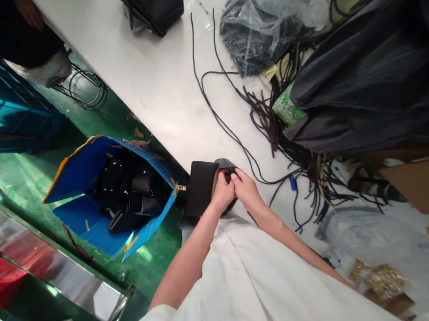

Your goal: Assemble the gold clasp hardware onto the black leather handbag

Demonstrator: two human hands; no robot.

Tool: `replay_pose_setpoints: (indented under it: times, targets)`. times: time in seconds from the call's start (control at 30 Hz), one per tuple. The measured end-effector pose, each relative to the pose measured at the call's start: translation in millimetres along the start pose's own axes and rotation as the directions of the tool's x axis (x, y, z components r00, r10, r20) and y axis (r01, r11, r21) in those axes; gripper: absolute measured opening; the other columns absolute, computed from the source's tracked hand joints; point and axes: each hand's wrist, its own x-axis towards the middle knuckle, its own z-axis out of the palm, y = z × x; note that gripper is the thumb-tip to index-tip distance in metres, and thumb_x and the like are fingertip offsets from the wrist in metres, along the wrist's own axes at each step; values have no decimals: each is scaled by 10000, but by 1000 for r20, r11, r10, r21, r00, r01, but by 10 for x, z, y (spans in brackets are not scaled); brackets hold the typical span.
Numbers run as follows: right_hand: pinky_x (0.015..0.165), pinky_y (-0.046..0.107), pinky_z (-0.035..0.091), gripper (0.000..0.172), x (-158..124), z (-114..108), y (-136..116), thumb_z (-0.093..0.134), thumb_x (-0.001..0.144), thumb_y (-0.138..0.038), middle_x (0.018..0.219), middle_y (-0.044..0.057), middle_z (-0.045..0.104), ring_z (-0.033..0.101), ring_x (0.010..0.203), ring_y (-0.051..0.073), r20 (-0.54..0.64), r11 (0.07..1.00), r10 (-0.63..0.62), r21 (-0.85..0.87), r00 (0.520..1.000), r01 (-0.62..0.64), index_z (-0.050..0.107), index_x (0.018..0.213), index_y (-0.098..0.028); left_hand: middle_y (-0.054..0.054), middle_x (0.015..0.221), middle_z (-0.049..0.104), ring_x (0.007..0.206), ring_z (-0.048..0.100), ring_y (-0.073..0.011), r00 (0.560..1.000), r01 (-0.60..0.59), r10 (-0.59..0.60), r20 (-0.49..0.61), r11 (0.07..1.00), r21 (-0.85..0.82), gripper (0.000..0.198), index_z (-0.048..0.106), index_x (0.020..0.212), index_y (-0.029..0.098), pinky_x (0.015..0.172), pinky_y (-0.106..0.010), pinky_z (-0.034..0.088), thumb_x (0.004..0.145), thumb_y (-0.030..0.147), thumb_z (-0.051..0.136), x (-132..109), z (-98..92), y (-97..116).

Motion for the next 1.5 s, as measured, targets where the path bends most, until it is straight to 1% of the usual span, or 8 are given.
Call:
replay_pose_setpoints:
  times: [0.2, 0.4, 0.5, 0.63, 0.77, 1.0, 1.2, 1.5]
  targets:
    - [1091, 479, 622, 515, -49, -6, -34, 567, 1050, -537, 1372, 146, 791, 758, 1219, 290, -8, 952, 152, 272, 988, -144, 707, 1417, -203, -131, 1388, 724, 1215, 725, -215, 997, -72, 72, -13, 997, 26, 346, 525, 1461, 210, 1096, -352, 601, 1118, 244, 553, -38, -25, -7]
    - [736, 369, 665, 583, -114, -91, -47, 688, 984, -646, 1222, 149, 829, 790, 973, 283, 55, 884, 216, 414, 975, -219, 702, 1348, -191, -118, 1405, 720, 1277, 708, -227, 998, -40, 44, -35, 996, 85, 268, 542, 1402, 235, 1151, -381, 562, 1140, 291, 560, -136, -26, 38]
    - [838, 392, 675, 533, -153, -84, -56, 710, 981, -602, 1258, 159, 823, 795, 1032, 284, 43, 870, 222, 442, 974, -217, 716, 1309, -182, -96, 1366, 737, 1212, 731, -202, 998, -19, 26, -61, 993, 113, 214, 528, 1360, 251, 1101, -350, 577, 1149, 286, 542, -160, 9, 42]
    - [1056, 464, 632, 506, -167, -75, -88, 714, 995, -577, 1315, 172, 810, 779, 1166, 302, -17, 885, 218, 424, 976, -190, 748, 1296, -172, -109, 1330, 742, 1198, 726, -207, 992, -28, 46, -120, 988, 151, 160, 530, 1303, 240, 1071, -341, 580, 1148, 275, 544, -163, 52, 56]
    - [1059, 466, 609, 515, -186, -84, -154, 746, 995, -607, 1248, 154, 833, 781, 1124, 316, -69, 914, 204, 371, 976, -165, 800, 1279, -181, -119, 1275, 745, 1137, 729, -220, 982, -83, 108, -156, 985, 153, 132, 533, 1279, 236, 1000, -337, 589, 1160, 286, 510, -168, 28, 103]
    - [737, 391, 614, 624, -225, -101, -173, 499, 1099, -702, 885, 108, 831, 747, 786, 282, -77, 932, 209, 317, 975, -175, 829, 1032, -177, -140, 1234, 775, 1114, 742, -266, 985, -75, 127, -121, 928, 365, 191, 596, 1305, 215, 981, -365, 587, 1143, 310, 564, -73, -88, 229]
    - [1105, 492, 590, 491, -231, -116, -207, 637, 1061, -620, 1305, 97, 840, 780, 1181, 346, -117, 955, 159, 270, 980, -123, 860, 1268, -235, -134, 1235, 818, 1116, 774, -324, 986, 12, 105, -131, 731, 682, 301, 702, 1372, 244, 977, -407, 574, 1176, 363, 507, -38, -216, 385]
    - [1025, 434, 631, 466, -244, -3, -325, 599, 1101, -554, 1232, 119, 843, 792, 1081, 297, -227, 981, 64, 192, 972, -20, 862, 1258, -203, -128, 1318, 783, 1233, 703, -303, 949, -173, 313, -47, 636, 752, 364, 726, 1377, 241, 1104, -417, 539, 1202, 382, 440, -27, -604, 629]
